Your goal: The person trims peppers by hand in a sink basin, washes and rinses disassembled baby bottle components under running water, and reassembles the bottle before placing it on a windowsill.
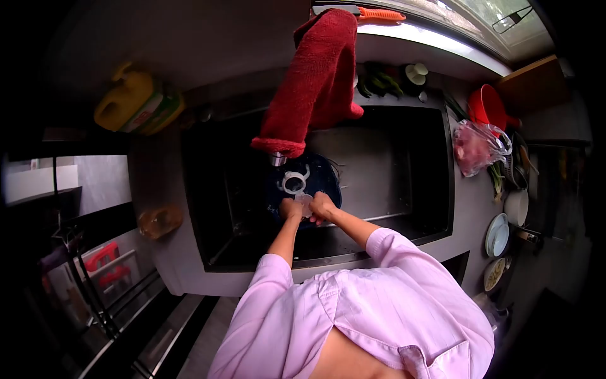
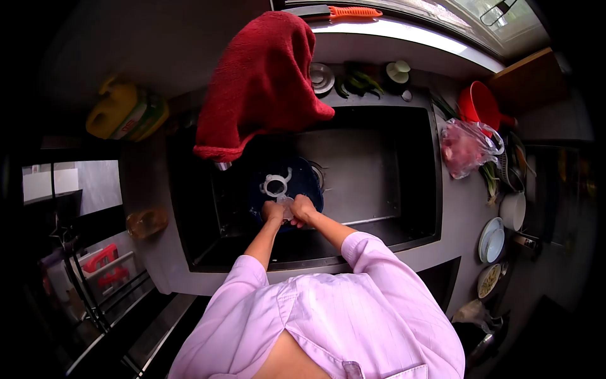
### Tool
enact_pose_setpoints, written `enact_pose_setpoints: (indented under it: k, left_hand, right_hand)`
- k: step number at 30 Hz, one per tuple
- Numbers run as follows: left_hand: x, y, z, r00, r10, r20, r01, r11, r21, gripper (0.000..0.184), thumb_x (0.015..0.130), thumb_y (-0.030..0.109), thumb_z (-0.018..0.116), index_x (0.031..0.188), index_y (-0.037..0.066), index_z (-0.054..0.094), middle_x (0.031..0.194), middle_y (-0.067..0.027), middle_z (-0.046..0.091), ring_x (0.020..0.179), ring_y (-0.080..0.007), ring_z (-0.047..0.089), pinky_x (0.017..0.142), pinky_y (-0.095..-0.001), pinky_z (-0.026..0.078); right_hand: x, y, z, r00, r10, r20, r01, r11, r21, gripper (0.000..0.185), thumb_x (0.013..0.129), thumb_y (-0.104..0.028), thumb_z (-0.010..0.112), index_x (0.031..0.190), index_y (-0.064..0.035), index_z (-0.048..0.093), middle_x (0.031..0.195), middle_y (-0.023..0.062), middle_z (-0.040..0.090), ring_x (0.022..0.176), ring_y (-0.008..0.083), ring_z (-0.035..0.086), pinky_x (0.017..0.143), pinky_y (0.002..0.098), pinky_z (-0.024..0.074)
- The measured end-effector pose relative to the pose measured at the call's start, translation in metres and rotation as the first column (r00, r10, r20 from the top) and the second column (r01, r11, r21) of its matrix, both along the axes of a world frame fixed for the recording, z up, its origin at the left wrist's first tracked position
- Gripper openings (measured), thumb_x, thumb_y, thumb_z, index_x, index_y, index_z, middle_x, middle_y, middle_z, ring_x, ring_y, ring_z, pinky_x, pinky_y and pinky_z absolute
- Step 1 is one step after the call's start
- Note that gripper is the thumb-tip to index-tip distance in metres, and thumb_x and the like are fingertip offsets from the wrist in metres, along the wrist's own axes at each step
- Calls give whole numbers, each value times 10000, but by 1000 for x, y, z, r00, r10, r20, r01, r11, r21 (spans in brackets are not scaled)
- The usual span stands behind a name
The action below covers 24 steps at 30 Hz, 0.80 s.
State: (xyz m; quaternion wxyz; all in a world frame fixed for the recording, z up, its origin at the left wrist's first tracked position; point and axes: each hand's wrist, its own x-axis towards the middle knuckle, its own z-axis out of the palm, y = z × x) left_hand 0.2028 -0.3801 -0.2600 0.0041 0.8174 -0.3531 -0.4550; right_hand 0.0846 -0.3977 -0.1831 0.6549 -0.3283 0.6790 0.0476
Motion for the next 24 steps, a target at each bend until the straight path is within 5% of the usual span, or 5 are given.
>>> enact_pose_setpoints:
  k: [5, 11, 13, 19, 24]
  left_hand:
    - [-8, -5, 20, 992, -105, -76, 102, 994, -42, 171, 698, 117, 582, 791, -5, 657, 824, -242, 618, 772, -372, 619, 649, -425, 501]
    - [-4, -9, 37, 951, -302, 61, 308, 940, -144, 194, 695, 132, 590, 811, -11, 651, 835, -252, 611, 758, -383, 612, 640, -444, 498]
    - [-2, -11, 33, 939, -328, 99, 342, 921, -189, 192, 694, 124, 591, 814, -14, 649, 836, -255, 612, 746, -383, 616, 616, -458, 498]
    - [-9, -5, 14, 644, 640, -418, -678, 731, 77, 220, 700, 95, 623, 901, 9, 609, 774, -140, 621, 521, -246, 597, 356, -350, 430]
    - [-9, 3, 21, 919, 343, -196, -374, 915, -151, 247, 699, 18, 551, 937, -41, 573, 734, -172, 618, 527, -259, 606, 337, -331, 418]
  right_hand:
    - [-7, 9, -27, 820, 206, -534, -511, 685, -519, 242, 733, -189, 512, 702, 10, 645, 726, 199, 631, 634, 312, 634, 584, 399, 510]
    - [-9, -5, -39, 770, 361, -527, -634, 531, -563, 238, 701, -245, 555, 716, -29, 655, 741, 204, 622, 696, 350, 619, 627, 431, 503]
    - [-5, -8, -28, 835, 333, -439, -542, 640, -545, 231, 684, -227, 568, 708, -12, 649, 749, 210, 620, 719, 361, 615, 648, 437, 499]
    - [13, 3, -10, 967, 29, -254, -172, 808, -563, 264, 691, -218, 585, 694, 43, 620, 661, 241, 594, 677, 374, 614, 653, 437, 494]
    - [8, -5, 5, 994, -87, -65, 69, 970, -234, 198, 665, -165, 562, 715, 22, 608, 728, 246, 609, 670, 359, 617, 624, 432, 502]
